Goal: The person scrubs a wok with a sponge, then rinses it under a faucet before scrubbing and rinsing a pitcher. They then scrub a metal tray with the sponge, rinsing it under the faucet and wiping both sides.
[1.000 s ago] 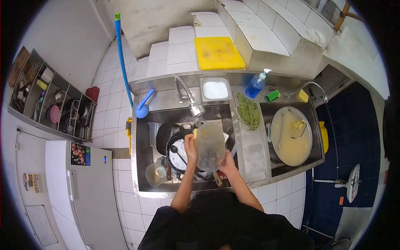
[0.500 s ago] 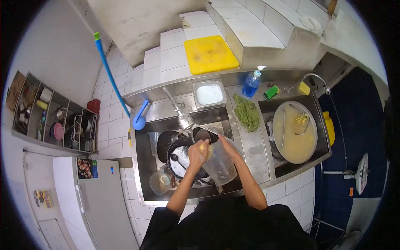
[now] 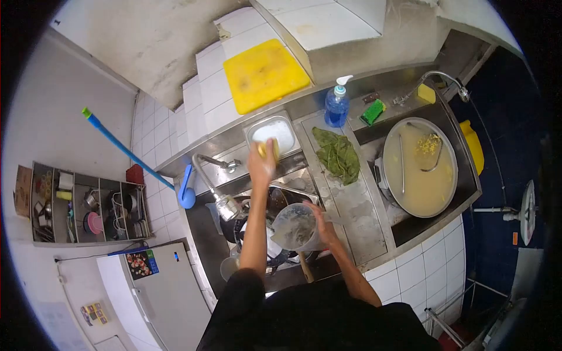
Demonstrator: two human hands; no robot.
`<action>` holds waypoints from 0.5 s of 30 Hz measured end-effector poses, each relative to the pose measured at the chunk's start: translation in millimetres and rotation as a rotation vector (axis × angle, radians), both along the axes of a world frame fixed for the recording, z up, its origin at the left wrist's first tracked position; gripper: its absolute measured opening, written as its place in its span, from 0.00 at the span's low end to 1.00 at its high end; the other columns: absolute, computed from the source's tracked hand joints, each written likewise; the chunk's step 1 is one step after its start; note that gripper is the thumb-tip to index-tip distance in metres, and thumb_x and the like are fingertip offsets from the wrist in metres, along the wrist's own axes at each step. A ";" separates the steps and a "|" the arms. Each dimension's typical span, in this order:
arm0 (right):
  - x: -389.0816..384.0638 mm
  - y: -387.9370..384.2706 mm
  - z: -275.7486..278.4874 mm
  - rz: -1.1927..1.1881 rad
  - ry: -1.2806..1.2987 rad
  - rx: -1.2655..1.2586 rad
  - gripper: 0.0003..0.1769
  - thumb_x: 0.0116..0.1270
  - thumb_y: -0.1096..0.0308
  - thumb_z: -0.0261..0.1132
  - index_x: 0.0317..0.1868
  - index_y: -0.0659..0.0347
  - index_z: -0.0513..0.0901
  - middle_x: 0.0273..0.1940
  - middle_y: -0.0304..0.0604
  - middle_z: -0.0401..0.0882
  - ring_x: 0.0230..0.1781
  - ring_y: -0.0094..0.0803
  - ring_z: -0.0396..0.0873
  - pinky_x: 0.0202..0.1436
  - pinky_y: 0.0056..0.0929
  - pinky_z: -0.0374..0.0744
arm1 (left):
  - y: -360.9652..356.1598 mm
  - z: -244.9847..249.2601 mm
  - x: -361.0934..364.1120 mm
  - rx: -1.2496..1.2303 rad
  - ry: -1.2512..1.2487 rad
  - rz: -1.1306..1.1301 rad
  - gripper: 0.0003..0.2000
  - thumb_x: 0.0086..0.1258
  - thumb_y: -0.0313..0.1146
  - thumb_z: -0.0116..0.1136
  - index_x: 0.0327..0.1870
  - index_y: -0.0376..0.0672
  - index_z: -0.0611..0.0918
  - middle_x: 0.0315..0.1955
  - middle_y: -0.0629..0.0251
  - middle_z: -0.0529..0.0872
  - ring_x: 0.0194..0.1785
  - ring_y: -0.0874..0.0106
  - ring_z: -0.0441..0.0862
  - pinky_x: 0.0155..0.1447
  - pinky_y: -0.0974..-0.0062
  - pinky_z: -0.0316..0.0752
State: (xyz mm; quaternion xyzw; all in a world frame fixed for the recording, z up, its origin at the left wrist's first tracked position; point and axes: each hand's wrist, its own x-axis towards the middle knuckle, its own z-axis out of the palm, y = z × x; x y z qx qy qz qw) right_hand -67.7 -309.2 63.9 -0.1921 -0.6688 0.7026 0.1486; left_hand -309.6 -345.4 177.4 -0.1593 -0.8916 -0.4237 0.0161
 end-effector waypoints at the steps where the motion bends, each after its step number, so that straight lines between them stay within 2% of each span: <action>1: 3.1 -0.9 7.3 -0.010 0.018 0.067 0.27 0.76 0.54 0.41 0.64 0.63 0.72 0.62 0.51 0.73 0.64 0.43 0.69 0.69 0.36 0.63 | 11.9 -15.3 -25.7 -0.087 0.015 -0.017 0.22 0.69 0.51 0.53 0.39 0.35 0.80 0.33 0.40 0.84 0.43 0.44 0.82 0.46 0.54 0.75; 2: 5.2 -1.5 11.2 -0.021 0.039 0.134 0.27 0.77 0.56 0.40 0.65 0.63 0.71 0.63 0.51 0.72 0.65 0.43 0.68 0.69 0.36 0.63 | 20.0 -41.6 -50.5 -0.173 0.032 -0.036 0.22 0.66 0.50 0.56 0.43 0.35 0.81 0.34 0.40 0.84 0.43 0.45 0.82 0.46 0.54 0.75; 3: 7.6 -2.0 10.5 -0.029 0.035 0.131 0.27 0.77 0.56 0.40 0.65 0.63 0.71 0.63 0.51 0.72 0.65 0.43 0.68 0.69 0.36 0.63 | 26.9 -62.4 -68.1 -0.176 0.029 -0.045 0.22 0.66 0.50 0.56 0.43 0.35 0.81 0.34 0.40 0.84 0.43 0.45 0.82 0.46 0.54 0.75; 5: 11.9 0.2 7.6 -0.084 -0.032 -0.106 0.30 0.77 0.52 0.35 0.64 0.65 0.71 0.62 0.47 0.72 0.66 0.38 0.66 0.70 0.33 0.61 | 39.6 -109.3 -98.1 -0.520 -0.032 -0.119 0.19 0.64 0.44 0.55 0.43 0.36 0.83 0.36 0.41 0.85 0.45 0.48 0.83 0.50 0.56 0.77; 7: 20.3 2.5 -2.0 -0.154 -0.063 -0.255 0.30 0.77 0.52 0.35 0.64 0.65 0.71 0.62 0.47 0.72 0.66 0.37 0.66 0.70 0.33 0.61 | 44.2 -216.3 -141.6 -0.591 -0.061 -0.169 0.18 0.62 0.44 0.54 0.41 0.37 0.84 0.37 0.42 0.85 0.45 0.49 0.83 0.51 0.57 0.77; 8: 25.8 2.4 -6.2 -0.184 -0.068 -0.301 0.30 0.77 0.52 0.35 0.64 0.65 0.71 0.61 0.47 0.72 0.66 0.37 0.66 0.70 0.33 0.62 | 46.0 -247.6 -154.0 -0.664 -0.092 -0.205 0.17 0.61 0.43 0.54 0.38 0.38 0.85 0.37 0.43 0.85 0.46 0.51 0.84 0.52 0.57 0.78; 9: 30.6 3.0 -10.3 -0.203 -0.066 -0.324 0.30 0.77 0.52 0.35 0.64 0.64 0.71 0.61 0.47 0.72 0.66 0.37 0.66 0.70 0.33 0.62 | 48.0 -241.9 -155.0 -0.665 -0.096 -0.210 0.17 0.61 0.43 0.54 0.38 0.38 0.85 0.37 0.43 0.85 0.46 0.51 0.84 0.52 0.57 0.78; 11: 35.2 2.4 -17.5 -0.223 -0.057 -0.345 0.30 0.77 0.52 0.35 0.64 0.64 0.71 0.61 0.47 0.73 0.65 0.37 0.67 0.70 0.33 0.62 | 47.5 -218.3 -149.2 -0.714 -0.243 -0.392 0.18 0.60 0.44 0.52 0.35 0.38 0.86 0.39 0.43 0.85 0.47 0.52 0.84 0.52 0.59 0.78; 12: 33.2 2.6 -18.7 -0.224 -0.050 -0.344 0.30 0.76 0.52 0.35 0.63 0.64 0.71 0.61 0.46 0.73 0.65 0.37 0.67 0.70 0.33 0.62 | 46.3 -222.6 -148.9 -0.712 -0.248 -0.390 0.18 0.60 0.44 0.52 0.35 0.38 0.86 0.39 0.43 0.85 0.47 0.52 0.84 0.52 0.59 0.78; 15: 19.7 4.7 -19.3 -0.218 -0.019 -0.341 0.30 0.76 0.52 0.36 0.63 0.64 0.72 0.60 0.46 0.73 0.64 0.36 0.68 0.70 0.34 0.62 | 41.5 -226.4 -149.6 -0.345 -0.172 -0.131 0.20 0.63 0.45 0.57 0.34 0.31 0.84 0.34 0.47 0.87 0.41 0.57 0.86 0.44 0.64 0.79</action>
